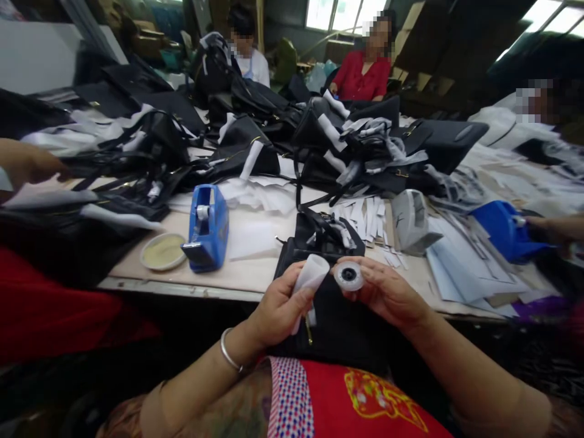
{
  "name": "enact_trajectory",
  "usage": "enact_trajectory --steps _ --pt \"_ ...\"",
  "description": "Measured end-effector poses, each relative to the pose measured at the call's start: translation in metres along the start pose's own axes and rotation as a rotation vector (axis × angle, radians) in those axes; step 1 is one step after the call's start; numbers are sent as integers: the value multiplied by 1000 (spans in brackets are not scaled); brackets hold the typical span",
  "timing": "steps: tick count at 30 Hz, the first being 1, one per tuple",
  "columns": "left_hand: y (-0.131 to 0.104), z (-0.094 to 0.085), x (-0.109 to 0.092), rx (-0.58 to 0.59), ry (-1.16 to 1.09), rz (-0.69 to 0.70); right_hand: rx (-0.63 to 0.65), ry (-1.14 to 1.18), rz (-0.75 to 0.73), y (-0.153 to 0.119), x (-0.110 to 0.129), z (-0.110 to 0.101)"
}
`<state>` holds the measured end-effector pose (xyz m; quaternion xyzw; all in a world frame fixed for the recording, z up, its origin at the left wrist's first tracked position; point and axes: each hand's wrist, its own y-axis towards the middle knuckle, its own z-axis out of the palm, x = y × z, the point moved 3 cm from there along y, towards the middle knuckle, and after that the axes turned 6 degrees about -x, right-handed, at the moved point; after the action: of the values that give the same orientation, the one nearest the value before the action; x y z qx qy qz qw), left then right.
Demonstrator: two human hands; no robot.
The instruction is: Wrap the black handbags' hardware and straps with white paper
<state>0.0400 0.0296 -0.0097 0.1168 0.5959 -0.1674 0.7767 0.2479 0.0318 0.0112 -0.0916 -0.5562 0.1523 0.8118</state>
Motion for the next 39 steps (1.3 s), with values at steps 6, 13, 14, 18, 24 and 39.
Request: enact_trajectory --steps 6,13,14,18,24,39 --pt "2 -3 6 51 -85 -28 5 45 47 3 -14 28" --pt "3 -6 10 -22 -57 -76 -28 130 110 3 -19 32" --pt "3 -6 10 -27 -55 -79 -35 137 119 2 -19 32" --pt "1 -5 9 -61 -58 -102 -144 112 120 3 -21 29" --pt "-1 -5 7 -31 -22 -76 -299 113 36 11 -29 29" --pt "0 -5 9 -15 -50 -121 -444 95 -28 18 -24 28"
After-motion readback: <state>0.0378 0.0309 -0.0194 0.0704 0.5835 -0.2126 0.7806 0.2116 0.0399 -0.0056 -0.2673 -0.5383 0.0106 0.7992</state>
